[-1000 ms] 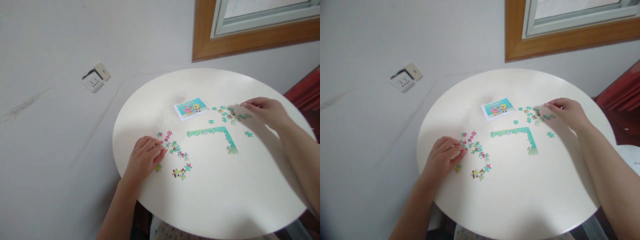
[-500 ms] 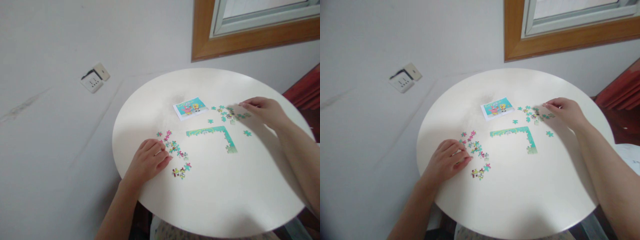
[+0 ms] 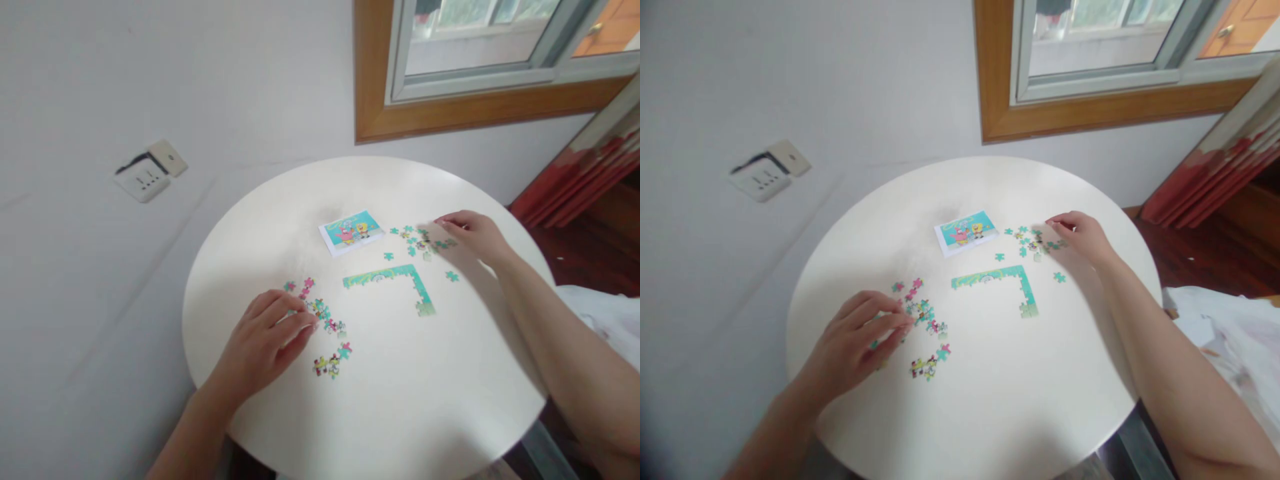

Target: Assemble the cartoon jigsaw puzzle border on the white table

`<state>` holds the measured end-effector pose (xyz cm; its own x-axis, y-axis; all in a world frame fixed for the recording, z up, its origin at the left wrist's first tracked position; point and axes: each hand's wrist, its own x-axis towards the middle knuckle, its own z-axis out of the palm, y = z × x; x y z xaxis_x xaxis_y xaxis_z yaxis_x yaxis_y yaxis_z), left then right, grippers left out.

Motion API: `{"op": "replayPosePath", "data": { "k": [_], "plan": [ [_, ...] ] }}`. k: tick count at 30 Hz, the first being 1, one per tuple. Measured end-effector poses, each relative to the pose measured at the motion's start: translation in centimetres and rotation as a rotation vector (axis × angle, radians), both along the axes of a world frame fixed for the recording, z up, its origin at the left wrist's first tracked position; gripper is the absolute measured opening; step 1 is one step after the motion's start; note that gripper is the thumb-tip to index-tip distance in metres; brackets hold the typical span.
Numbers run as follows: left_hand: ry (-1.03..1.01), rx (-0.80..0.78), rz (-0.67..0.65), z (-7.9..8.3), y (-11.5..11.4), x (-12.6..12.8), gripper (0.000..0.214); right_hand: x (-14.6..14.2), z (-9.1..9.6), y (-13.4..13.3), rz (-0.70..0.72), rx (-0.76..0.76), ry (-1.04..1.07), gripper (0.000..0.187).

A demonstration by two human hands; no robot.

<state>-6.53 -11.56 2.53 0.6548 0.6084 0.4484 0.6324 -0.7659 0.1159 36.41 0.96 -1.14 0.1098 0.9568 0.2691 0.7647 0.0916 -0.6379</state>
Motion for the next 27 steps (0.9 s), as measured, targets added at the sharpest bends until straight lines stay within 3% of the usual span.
{"op": "replayPosePath", "data": {
  "k": [7, 10, 15, 21, 27],
  "plan": [
    [0.133, -0.008, -0.154, 4.9, 3.0, 4.1, 0.011, 0.0, -0.1, 0.4, 0.111, 0.026, -0.019, 0.029],
    [0.186, -0.037, -0.152, 5.8, 5.2, 6.3, 0.019, -0.2, -0.1, 0.3, 0.185, -0.012, -0.046, 0.024],
    [0.220, -0.051, -0.079, 4.1, 8.0, 8.2, 0.026, -0.9, 0.0, 0.0, 0.322, -0.062, -0.050, 0.021],
    [0.101, -0.024, -0.046, 0.7, 9.2, 6.8, 0.022, -1.7, 0.1, 0.0, 0.379, -0.067, -0.148, 0.025],
    [-0.004, -0.088, -0.062, -1.0, 10.4, 6.0, 0.022, -2.0, 0.1, -0.1, 0.375, -0.097, -0.110, 0.019]
  ]
}}
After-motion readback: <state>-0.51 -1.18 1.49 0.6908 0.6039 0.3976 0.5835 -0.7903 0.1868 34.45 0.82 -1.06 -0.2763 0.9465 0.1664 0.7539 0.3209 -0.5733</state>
